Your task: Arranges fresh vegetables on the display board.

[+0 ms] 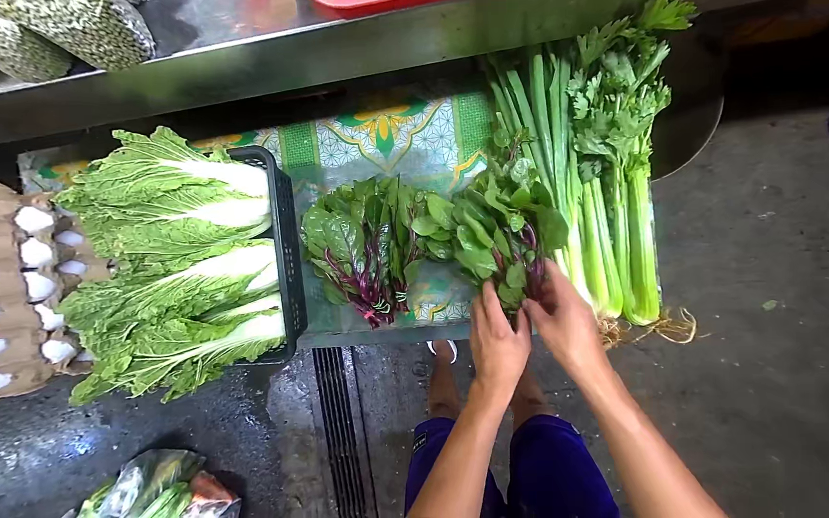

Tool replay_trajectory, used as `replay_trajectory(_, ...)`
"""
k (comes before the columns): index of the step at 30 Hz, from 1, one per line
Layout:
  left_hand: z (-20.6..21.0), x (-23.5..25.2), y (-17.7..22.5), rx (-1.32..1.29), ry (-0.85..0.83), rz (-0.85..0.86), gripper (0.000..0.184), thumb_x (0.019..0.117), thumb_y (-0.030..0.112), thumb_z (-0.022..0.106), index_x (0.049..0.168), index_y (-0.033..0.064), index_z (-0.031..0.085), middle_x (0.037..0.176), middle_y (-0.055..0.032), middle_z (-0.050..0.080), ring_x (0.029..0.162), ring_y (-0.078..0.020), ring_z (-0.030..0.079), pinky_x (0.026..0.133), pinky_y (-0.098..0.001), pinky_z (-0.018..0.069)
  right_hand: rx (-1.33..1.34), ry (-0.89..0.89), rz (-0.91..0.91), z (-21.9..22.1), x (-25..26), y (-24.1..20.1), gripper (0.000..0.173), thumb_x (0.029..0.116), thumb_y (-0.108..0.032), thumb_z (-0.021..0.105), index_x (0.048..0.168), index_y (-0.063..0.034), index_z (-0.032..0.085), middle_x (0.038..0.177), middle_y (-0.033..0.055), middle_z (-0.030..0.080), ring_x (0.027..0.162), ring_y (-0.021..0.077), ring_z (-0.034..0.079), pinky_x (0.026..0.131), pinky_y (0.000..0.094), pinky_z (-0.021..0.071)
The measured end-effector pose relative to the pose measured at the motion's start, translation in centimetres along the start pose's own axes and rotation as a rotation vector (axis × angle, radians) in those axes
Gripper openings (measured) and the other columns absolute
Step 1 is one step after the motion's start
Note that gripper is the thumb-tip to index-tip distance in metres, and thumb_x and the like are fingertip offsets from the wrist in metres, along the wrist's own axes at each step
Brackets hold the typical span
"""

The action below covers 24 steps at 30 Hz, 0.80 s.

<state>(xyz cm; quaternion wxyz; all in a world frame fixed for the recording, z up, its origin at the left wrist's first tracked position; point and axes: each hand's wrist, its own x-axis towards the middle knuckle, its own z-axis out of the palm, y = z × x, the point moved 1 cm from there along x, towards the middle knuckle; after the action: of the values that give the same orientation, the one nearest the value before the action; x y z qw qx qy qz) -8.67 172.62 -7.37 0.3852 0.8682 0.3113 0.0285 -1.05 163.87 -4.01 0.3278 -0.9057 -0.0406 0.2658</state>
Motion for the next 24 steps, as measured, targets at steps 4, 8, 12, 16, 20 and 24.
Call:
replay_trajectory(4,0.7,0.6,-0.2,0.067,0.044,0.009,0.077,0.0838,0.021,0.079,0.146,-0.0086,0.045,0.129,-0.0271,0.061,0.116,-0.0370,0.065,0.093,-0.0464,0.0577,0.002,0.002,-0.031,-0.1,0.2,0.4,0.067,0.0934,-0.011,0.067,0.155,-0.0045,0.041,0.122,0.0173,0.065,0.102,0.0262,0.067,0.091,0.0435,0.0569)
replay_trajectory(8,0.6,1.6,-0.8,0.083,0.046,0.098,0.067,0.0822,0.003,0.072,0.144,-0.0099,0.048,0.127,-0.0276,0.062,0.113,-0.0361,0.066,0.092,-0.0434,0.0582,-0.001,0.018,-0.008,-0.1,-0.2,0.5,0.071,0.0928,-0.013,0.070,0.156,-0.0045,0.040,0.116,0.0158,0.067,0.098,0.0244,0.069,0.089,0.0411,0.0580)
replay_trajectory(12,0.1,2.1,-0.7,0.121,-0.039,0.101,0.070,0.0846,0.010,0.075,0.146,-0.0097,0.047,0.128,-0.0291,0.060,0.114,-0.0379,0.065,0.092,-0.0445,0.0583,0.026,0.036,-0.010,0.5,-0.2,0.5,0.073,0.0922,-0.013,0.072,0.156,-0.0031,0.039,0.112,0.0166,0.068,0.094,0.0258,0.069,0.086,0.0436,0.0587)
replay_trajectory(16,-1.4,1.6,-0.4,0.043,-0.122,0.045,0.084,0.0845,0.024,0.080,0.152,-0.0069,0.039,0.142,-0.0318,0.052,0.126,-0.0396,0.059,0.102,-0.0454,0.0540,0.051,0.025,0.000,-0.7,-1.1,0.0,0.070,0.0945,-0.018,0.070,0.156,-0.0061,0.039,0.120,0.0188,0.065,0.098,0.0271,0.069,0.085,0.0454,0.0599)
replay_trajectory(20,-5.3,-0.2,-1.3,-0.140,-0.094,0.038,0.078,0.0876,0.025,0.078,0.150,-0.0064,0.043,0.151,-0.0318,0.044,0.132,-0.0380,0.055,0.105,-0.0447,0.0525,0.093,0.079,-0.096,-2.1,-4.3,-1.5,0.047,0.0982,-0.020,0.056,0.141,0.0001,0.056,0.104,0.0144,0.068,0.081,0.0185,0.066,0.068,0.0360,0.0574)
replay_trajectory(24,-11.2,-1.0,-4.6,-0.114,0.174,-0.049,0.052,0.0918,0.016,0.069,0.135,-0.0098,0.057,0.141,-0.0314,0.052,0.129,-0.0373,0.056,0.102,-0.0455,0.0521,0.240,-0.227,-0.165,2.1,-5.7,-4.9,0.037,0.1019,-0.020,0.054,0.134,-0.0025,0.063,0.102,0.0095,0.072,0.078,0.0153,0.070,0.067,0.0359,0.0613)
